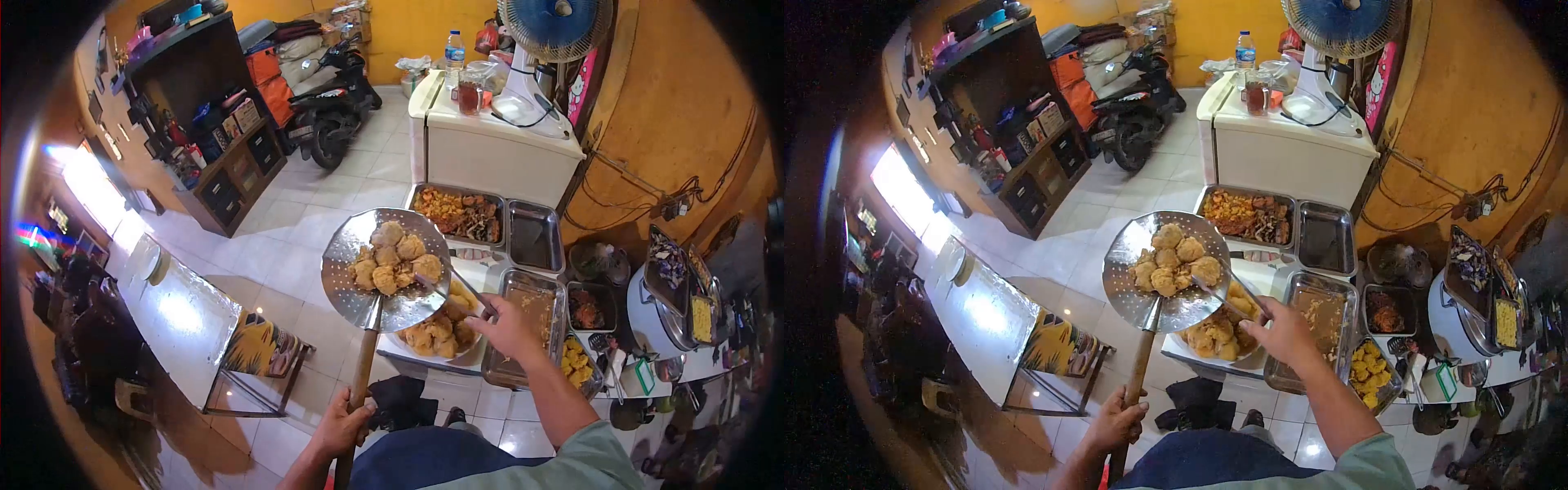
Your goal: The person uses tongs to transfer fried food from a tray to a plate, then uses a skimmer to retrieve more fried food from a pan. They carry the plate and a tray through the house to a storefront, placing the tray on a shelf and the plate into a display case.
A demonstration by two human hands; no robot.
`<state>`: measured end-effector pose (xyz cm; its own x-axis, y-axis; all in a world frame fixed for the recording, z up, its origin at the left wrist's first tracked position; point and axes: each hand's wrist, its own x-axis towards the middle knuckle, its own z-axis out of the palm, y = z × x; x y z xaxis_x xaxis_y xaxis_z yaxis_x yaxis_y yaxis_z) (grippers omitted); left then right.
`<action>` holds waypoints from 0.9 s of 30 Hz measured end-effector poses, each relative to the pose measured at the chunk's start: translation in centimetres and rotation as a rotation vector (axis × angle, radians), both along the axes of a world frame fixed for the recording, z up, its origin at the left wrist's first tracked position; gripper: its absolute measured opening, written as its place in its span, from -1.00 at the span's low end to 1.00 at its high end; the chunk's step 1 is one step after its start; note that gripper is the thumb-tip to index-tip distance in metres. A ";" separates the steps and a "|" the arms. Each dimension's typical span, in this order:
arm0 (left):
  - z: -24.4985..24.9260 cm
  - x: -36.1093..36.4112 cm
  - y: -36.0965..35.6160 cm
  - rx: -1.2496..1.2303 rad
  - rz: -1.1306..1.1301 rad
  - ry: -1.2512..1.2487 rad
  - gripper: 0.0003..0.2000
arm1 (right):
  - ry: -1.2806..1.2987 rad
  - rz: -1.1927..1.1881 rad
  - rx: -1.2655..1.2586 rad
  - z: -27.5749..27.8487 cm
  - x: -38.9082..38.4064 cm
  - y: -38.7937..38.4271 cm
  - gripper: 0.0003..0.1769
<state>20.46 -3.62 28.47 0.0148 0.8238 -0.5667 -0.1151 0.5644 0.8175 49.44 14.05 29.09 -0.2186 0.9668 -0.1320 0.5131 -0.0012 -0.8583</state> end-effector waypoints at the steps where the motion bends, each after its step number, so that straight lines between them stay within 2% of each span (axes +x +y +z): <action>1: -0.1 0.2 -0.1 -0.010 0.000 -0.003 -0.75 | -0.129 -0.013 0.079 0.2 -0.3 -0.1 -0.47; 5: 0.4 0.4 -0.1 0.002 -0.016 -0.007 -0.74 | -0.184 -0.024 0.113 -0.9 -0.3 0.2 -0.48; 7: 0.4 0.3 -0.1 0.004 -0.011 -0.002 -0.73 | 0.023 -0.007 0.085 -1.9 0.4 0.5 -0.49; 14: 0.9 -1.0 0.3 -0.007 0.093 -0.038 -0.70 | 0.084 -0.069 0.021 0.1 3.3 -1.1 -0.53; 17: 0.4 -1.8 0.5 0.014 0.127 0.033 -0.74 | 0.210 -0.102 -0.074 -0.7 4.4 -2.2 -0.55; 19: 0.5 -2.0 0.7 0.017 0.144 0.018 -0.74 | 0.030 -0.113 -0.118 -1.4 4.6 -2.5 -0.56; 23: 0.6 -2.0 1.0 0.035 0.160 -0.005 -0.75 | 0.048 -0.046 0.008 -6.4 4.5 -1.1 -0.53; 24: 0.7 -2.0 1.1 0.035 0.154 -0.004 -0.75 | -0.041 -0.055 0.038 -7.0 4.1 -0.6 -0.51; 26: 0.9 -1.8 1.2 0.032 0.133 0.003 -0.75 | -0.130 -0.063 0.069 -7.3 4.0 -0.3 -0.48; 27: 0.8 -1.7 1.2 0.032 0.134 0.003 -0.75 | -0.170 -0.071 -0.006 -6.0 3.5 -0.3 -0.47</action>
<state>18.74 -2.38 29.25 -0.0985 0.8361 -0.5397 -0.1850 0.5175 0.8354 52.95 13.72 23.06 -0.1240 0.9781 -0.1669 0.6493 -0.0472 -0.7591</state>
